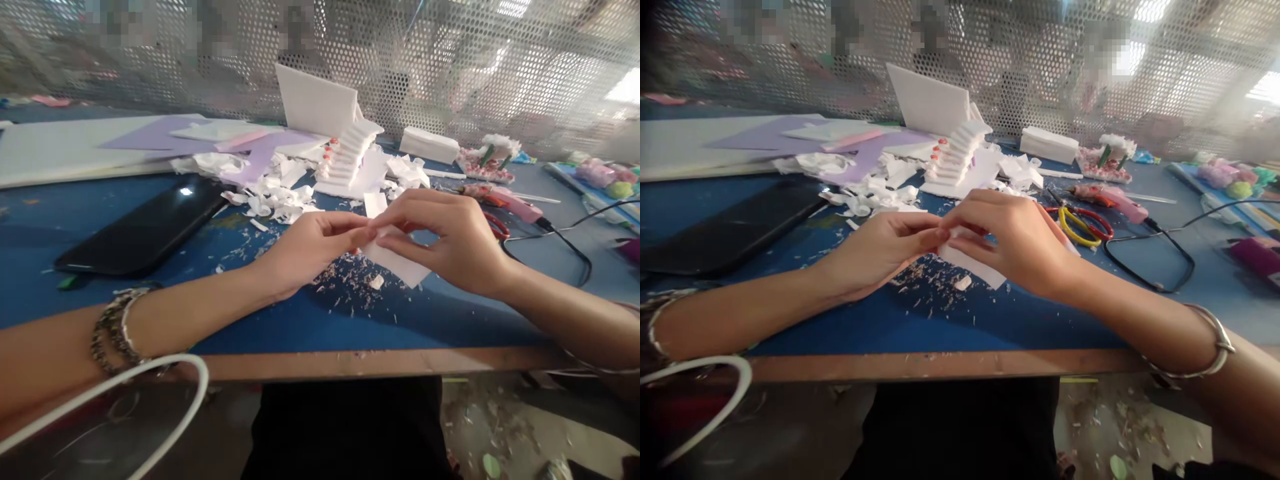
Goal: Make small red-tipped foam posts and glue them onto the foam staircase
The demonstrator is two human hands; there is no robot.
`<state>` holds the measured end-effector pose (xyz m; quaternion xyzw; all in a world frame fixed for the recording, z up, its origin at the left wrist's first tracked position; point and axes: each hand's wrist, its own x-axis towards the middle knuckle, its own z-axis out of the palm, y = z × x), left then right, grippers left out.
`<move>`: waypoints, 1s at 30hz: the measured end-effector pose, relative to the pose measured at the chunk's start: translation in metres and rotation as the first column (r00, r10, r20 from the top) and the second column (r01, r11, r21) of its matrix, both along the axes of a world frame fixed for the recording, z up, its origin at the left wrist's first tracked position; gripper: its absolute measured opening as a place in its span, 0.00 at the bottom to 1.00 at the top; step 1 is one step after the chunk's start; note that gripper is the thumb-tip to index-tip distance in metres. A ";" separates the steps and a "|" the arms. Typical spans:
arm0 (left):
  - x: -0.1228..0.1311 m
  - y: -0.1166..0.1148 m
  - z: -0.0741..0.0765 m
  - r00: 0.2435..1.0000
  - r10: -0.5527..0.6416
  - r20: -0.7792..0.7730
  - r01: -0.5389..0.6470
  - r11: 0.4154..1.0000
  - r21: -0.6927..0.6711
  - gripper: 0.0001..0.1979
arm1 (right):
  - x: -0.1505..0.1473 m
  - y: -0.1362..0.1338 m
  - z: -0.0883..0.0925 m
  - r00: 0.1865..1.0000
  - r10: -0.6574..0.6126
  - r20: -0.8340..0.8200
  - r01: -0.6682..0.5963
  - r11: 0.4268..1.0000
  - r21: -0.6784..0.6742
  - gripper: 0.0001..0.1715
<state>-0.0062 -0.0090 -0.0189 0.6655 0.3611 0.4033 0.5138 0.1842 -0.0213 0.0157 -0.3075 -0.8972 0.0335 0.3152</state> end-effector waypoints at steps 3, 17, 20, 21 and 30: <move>0.001 -0.001 -0.001 1.000 -0.007 0.006 0.007 1.000 -0.002 0.07 | 0.000 -0.003 -0.004 1.000 -0.017 -0.005 0.017 1.000 0.004 0.08; 0.001 -0.006 0.003 0.989 -0.070 0.129 0.092 0.981 -0.170 0.08 | -0.001 -0.009 -0.008 0.998 -0.058 -0.026 0.057 0.998 -0.028 0.08; 0.000 -0.007 0.003 0.987 -0.080 0.143 0.106 0.977 -0.183 0.09 | 0.001 -0.010 -0.008 1.000 -0.020 0.021 0.020 1.000 0.003 0.10; -0.001 -0.006 0.003 0.986 -0.080 0.143 0.106 0.977 -0.187 0.09 | 0.001 -0.010 -0.009 1.000 -0.012 0.027 0.011 1.000 0.025 0.10; -0.002 -0.004 0.001 0.995 -0.079 0.064 0.088 0.986 -0.141 0.11 | 0.001 -0.013 -0.014 0.999 -0.001 0.050 -0.016 0.942 0.336 0.07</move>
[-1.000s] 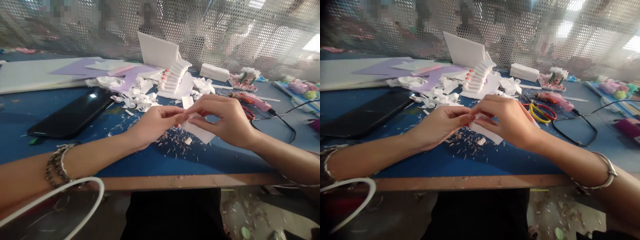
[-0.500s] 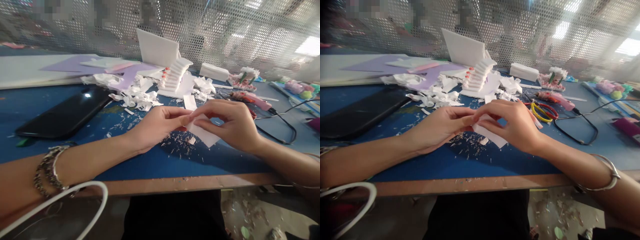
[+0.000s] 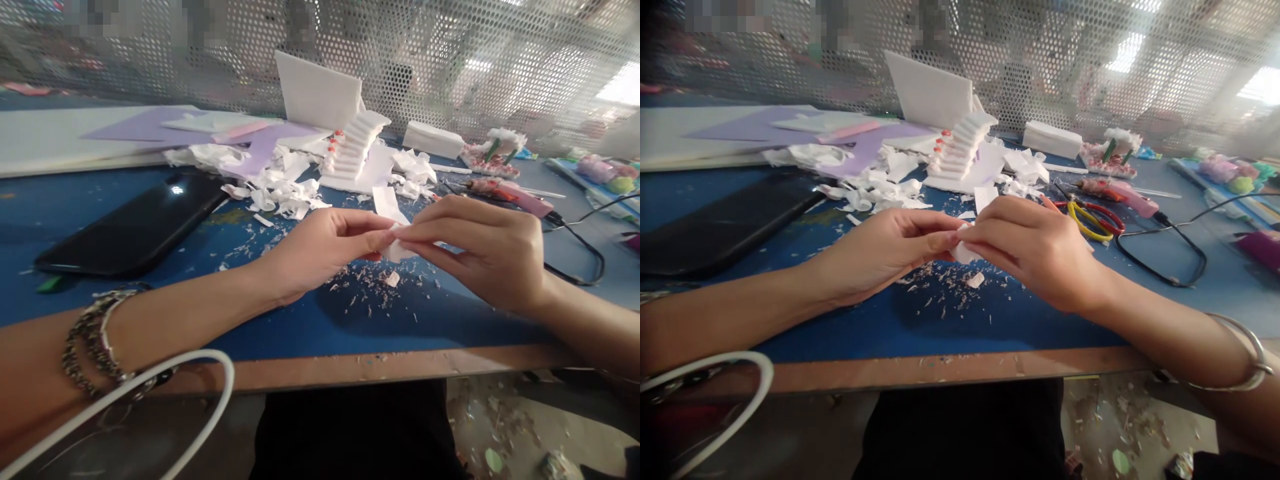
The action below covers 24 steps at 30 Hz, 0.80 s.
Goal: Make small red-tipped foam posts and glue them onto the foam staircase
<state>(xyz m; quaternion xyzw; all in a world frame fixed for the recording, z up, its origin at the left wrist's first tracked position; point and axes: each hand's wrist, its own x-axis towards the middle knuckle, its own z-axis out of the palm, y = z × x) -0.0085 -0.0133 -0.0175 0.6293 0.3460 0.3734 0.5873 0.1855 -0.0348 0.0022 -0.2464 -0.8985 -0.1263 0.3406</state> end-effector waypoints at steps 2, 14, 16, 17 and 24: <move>0.000 0.000 0.000 0.999 0.003 -0.046 -0.001 0.999 0.039 0.11 | 0.000 0.000 0.000 1.000 0.011 0.006 -0.011 0.999 0.035 0.06; 0.002 -0.008 0.005 0.997 0.045 -0.063 -0.016 0.920 0.393 0.07 | -0.002 0.002 -0.002 0.989 -0.046 -0.143 0.038 0.998 -0.055 0.03; 0.001 -0.009 0.004 0.996 0.056 -0.065 -0.023 0.903 0.428 0.07 | -0.002 0.002 -0.002 0.988 -0.059 -0.144 0.053 0.997 -0.050 0.03; 0.001 -0.010 0.004 0.996 0.059 -0.063 -0.024 0.893 0.450 0.07 | -0.002 0.001 -0.002 0.987 -0.068 -0.147 0.061 0.997 -0.050 0.04; 0.002 -0.012 0.005 0.995 0.089 -0.040 -0.059 0.874 0.482 0.07 | -0.003 0.001 -0.002 0.981 -0.078 -0.177 0.058 0.992 -0.112 0.05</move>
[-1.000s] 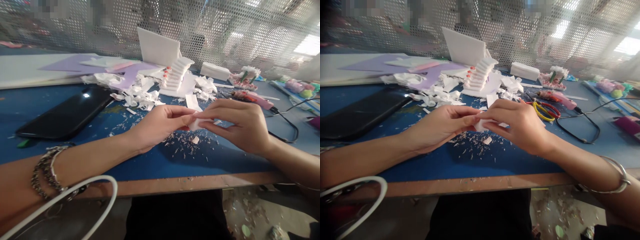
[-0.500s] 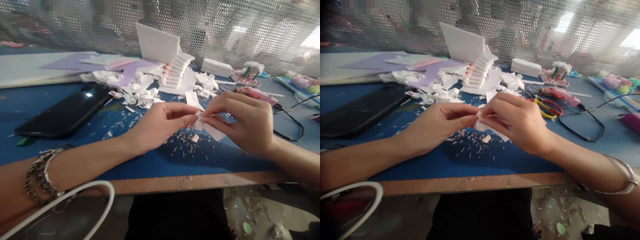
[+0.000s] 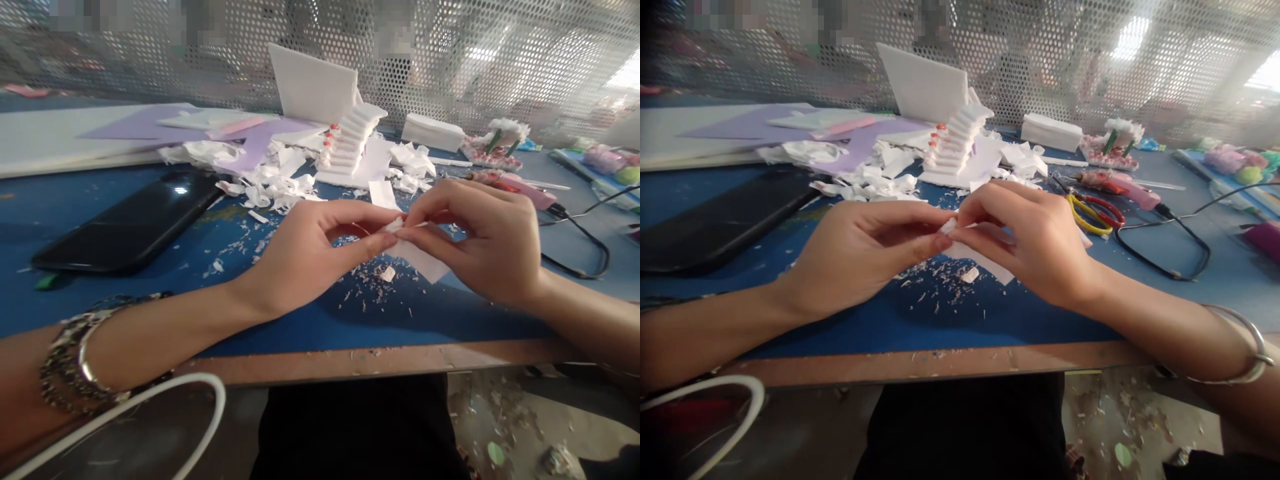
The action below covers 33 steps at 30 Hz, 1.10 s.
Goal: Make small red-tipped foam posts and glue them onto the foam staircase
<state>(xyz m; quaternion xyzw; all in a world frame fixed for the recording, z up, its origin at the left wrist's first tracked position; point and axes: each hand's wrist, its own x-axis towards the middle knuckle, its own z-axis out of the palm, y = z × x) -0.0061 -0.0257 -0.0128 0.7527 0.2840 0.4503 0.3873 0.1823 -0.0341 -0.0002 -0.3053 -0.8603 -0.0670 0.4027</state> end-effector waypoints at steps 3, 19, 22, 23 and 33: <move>0.001 0.002 0.001 1.000 0.013 0.014 -0.012 0.999 -0.044 0.07 | 0.000 0.002 0.001 0.997 0.016 -0.075 -0.022 0.996 -0.083 0.04; -0.001 0.012 -0.006 0.947 -0.202 0.252 0.245 0.957 -0.157 0.05 | -0.004 0.001 -0.001 0.935 0.092 -0.343 -0.229 0.894 -0.385 0.07; -0.001 0.013 -0.009 0.945 -0.207 0.254 0.255 0.951 -0.173 0.05 | -0.003 0.001 -0.002 0.930 0.122 -0.347 -0.262 0.880 -0.396 0.09; -0.001 0.013 -0.008 0.949 -0.201 0.243 0.244 0.957 -0.159 0.05 | -0.003 0.001 -0.002 0.931 0.125 -0.344 -0.260 0.887 -0.381 0.09; -0.003 0.004 -0.001 0.997 0.068 0.044 -0.070 0.996 0.047 0.04 | -0.003 0.003 -0.002 0.942 0.141 -0.306 -0.231 0.930 -0.285 0.08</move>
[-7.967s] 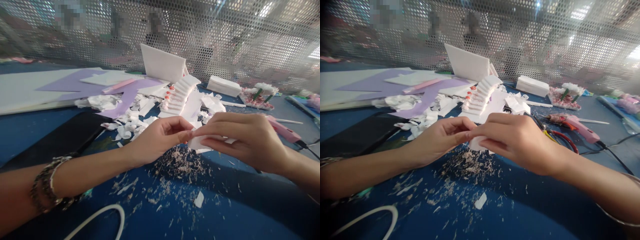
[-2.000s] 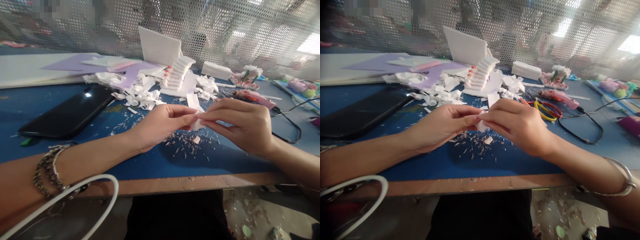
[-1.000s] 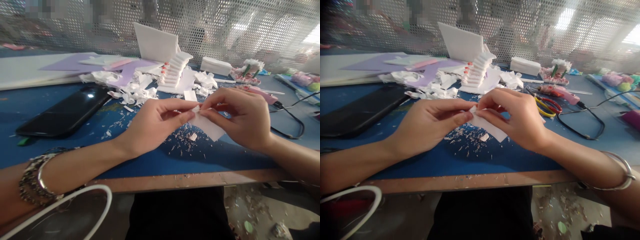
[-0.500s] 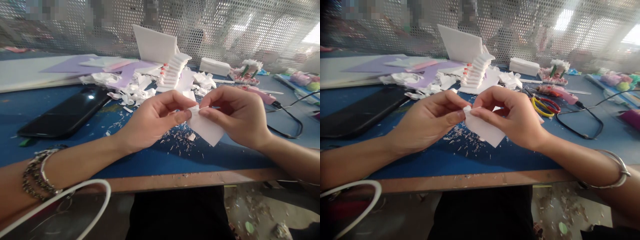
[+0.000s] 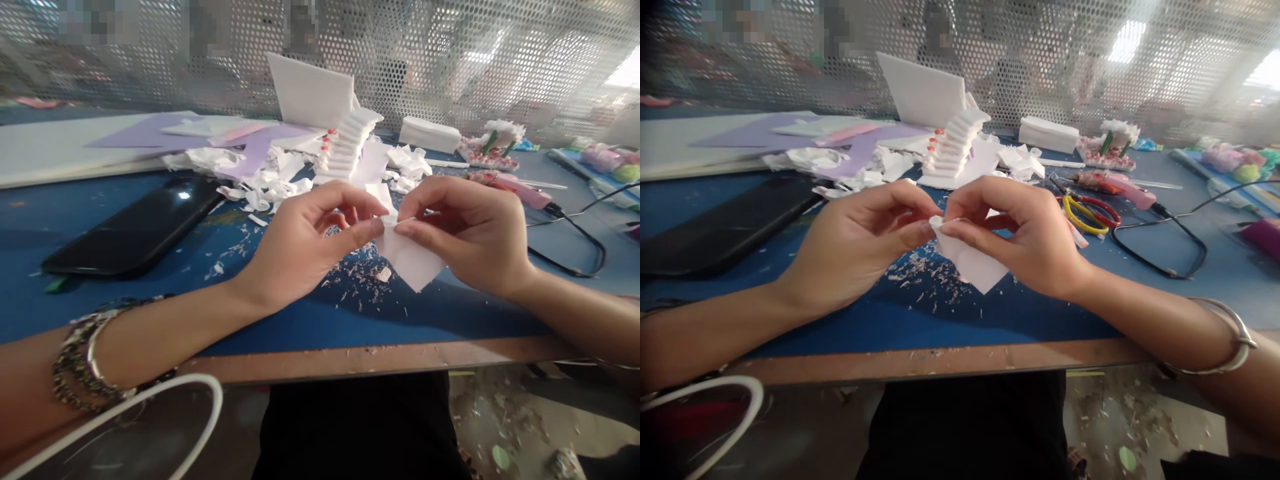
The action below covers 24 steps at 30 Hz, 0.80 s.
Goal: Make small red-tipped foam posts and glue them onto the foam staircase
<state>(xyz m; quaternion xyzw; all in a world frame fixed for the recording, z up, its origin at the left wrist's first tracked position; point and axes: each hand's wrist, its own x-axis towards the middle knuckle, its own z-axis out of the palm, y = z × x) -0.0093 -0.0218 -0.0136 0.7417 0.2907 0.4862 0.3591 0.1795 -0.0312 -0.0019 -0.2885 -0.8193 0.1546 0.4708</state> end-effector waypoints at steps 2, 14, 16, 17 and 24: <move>0.000 -0.001 0.000 1.000 -0.001 -0.007 0.002 1.000 0.008 0.04 | 0.000 0.000 0.000 1.000 0.010 0.001 -0.010 1.000 0.004 0.08; 0.002 -0.008 0.005 0.992 -0.115 -0.052 0.117 0.992 0.039 0.03 | -0.001 0.003 -0.002 0.996 0.080 -0.047 -0.083 0.994 -0.073 0.12; 0.001 -0.007 0.005 0.987 -0.149 -0.050 0.150 0.989 0.006 0.03 | -0.001 0.003 -0.002 0.994 0.106 -0.038 -0.109 0.988 -0.106 0.12; 0.001 -0.007 0.005 0.987 -0.157 -0.040 0.157 0.988 -0.011 0.03 | 0.000 0.003 -0.002 0.994 0.104 -0.033 -0.106 0.989 -0.099 0.11; 0.003 0.000 0.006 0.996 -0.091 0.017 0.093 0.982 -0.164 0.06 | 0.007 0.002 0.004 0.989 0.110 0.095 -0.123 0.982 0.146 0.15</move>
